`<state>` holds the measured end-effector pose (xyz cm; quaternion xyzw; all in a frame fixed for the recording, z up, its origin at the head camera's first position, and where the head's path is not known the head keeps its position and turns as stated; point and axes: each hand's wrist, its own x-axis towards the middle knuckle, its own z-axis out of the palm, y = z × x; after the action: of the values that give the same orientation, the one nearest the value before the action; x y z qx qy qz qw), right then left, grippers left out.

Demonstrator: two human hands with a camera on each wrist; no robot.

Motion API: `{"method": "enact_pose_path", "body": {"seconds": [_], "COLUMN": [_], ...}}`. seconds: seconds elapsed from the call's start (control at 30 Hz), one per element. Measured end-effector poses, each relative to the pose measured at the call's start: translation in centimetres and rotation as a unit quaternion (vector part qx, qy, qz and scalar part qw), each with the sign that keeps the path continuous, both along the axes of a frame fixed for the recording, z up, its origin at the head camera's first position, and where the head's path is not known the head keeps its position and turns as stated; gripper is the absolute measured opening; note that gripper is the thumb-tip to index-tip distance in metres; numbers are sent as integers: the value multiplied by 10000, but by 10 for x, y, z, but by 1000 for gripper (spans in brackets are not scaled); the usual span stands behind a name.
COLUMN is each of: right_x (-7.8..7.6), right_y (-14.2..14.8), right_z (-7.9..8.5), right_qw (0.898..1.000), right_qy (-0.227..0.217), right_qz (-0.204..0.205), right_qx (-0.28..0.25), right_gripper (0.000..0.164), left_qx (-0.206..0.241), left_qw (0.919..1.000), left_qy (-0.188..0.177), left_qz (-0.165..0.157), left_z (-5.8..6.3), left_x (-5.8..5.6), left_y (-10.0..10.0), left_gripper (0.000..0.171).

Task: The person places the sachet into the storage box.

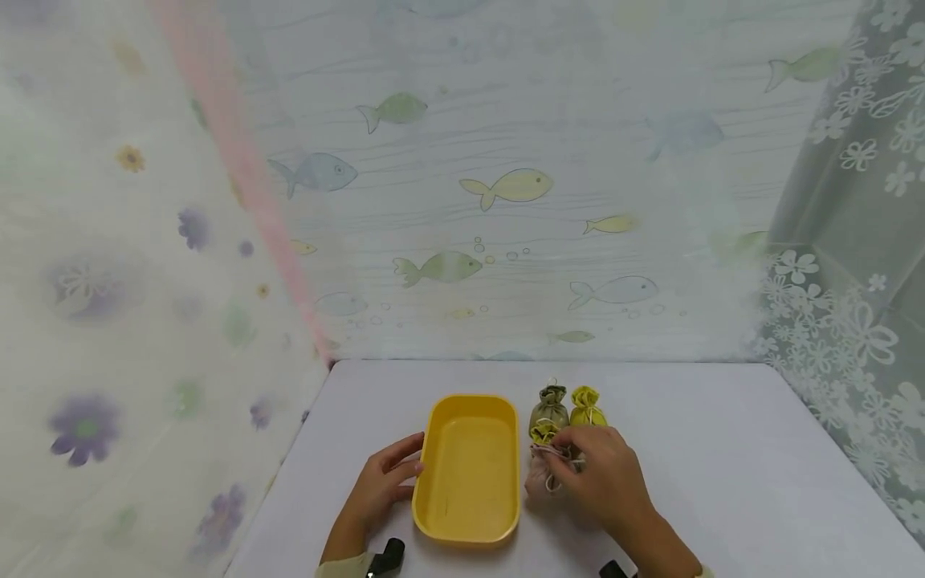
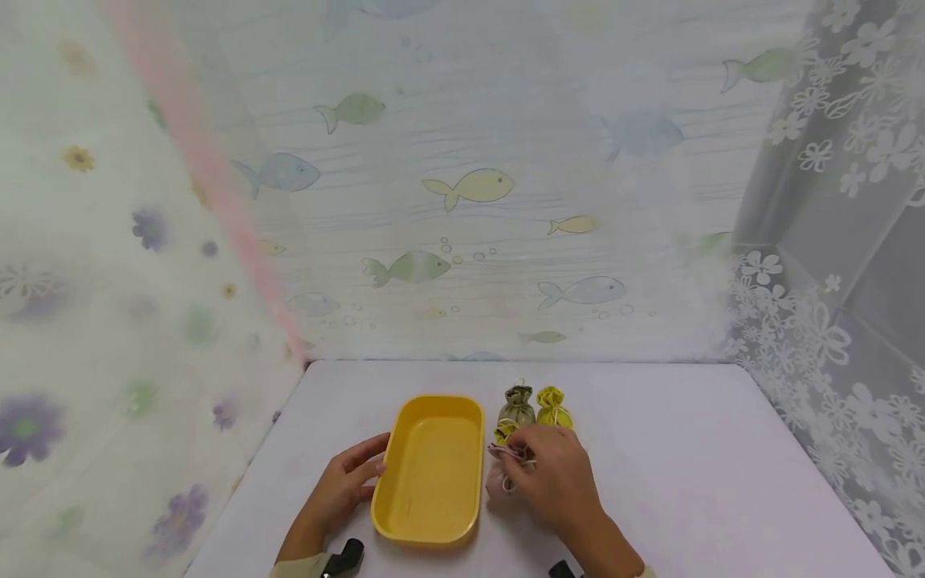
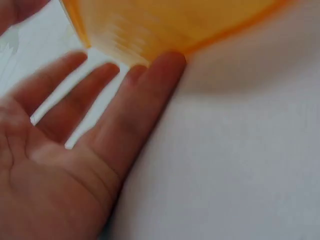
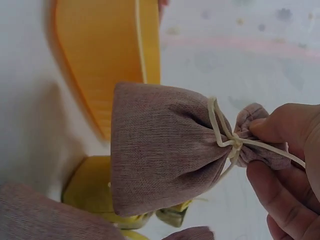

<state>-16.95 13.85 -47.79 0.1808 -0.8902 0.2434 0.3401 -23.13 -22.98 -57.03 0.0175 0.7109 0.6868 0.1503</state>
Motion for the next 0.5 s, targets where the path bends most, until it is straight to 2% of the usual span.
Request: {"method": "enact_pose_path", "body": {"seconds": [0.27, 0.4, 0.5], "right_x": [-8, -15, -20], "right_y": [-8, -14, -19], "right_z": [18, 25, 26], "right_qw": [9984, 9975, 9964], "right_qy": [397, 328, 354], "right_qz": [382, 572, 695], "right_qx": [-131, -258, -341], "right_gripper": [21, 19, 19], "left_qx": [-326, -551, -616], "left_qw": [9985, 9975, 9976], "left_qy": [95, 235, 205], "left_qz": [432, 362, 243], "left_z": [3, 4, 3], "left_x": [-11, -16, -18], "left_y": [10, 14, 13], "left_gripper": [74, 68, 64]}}
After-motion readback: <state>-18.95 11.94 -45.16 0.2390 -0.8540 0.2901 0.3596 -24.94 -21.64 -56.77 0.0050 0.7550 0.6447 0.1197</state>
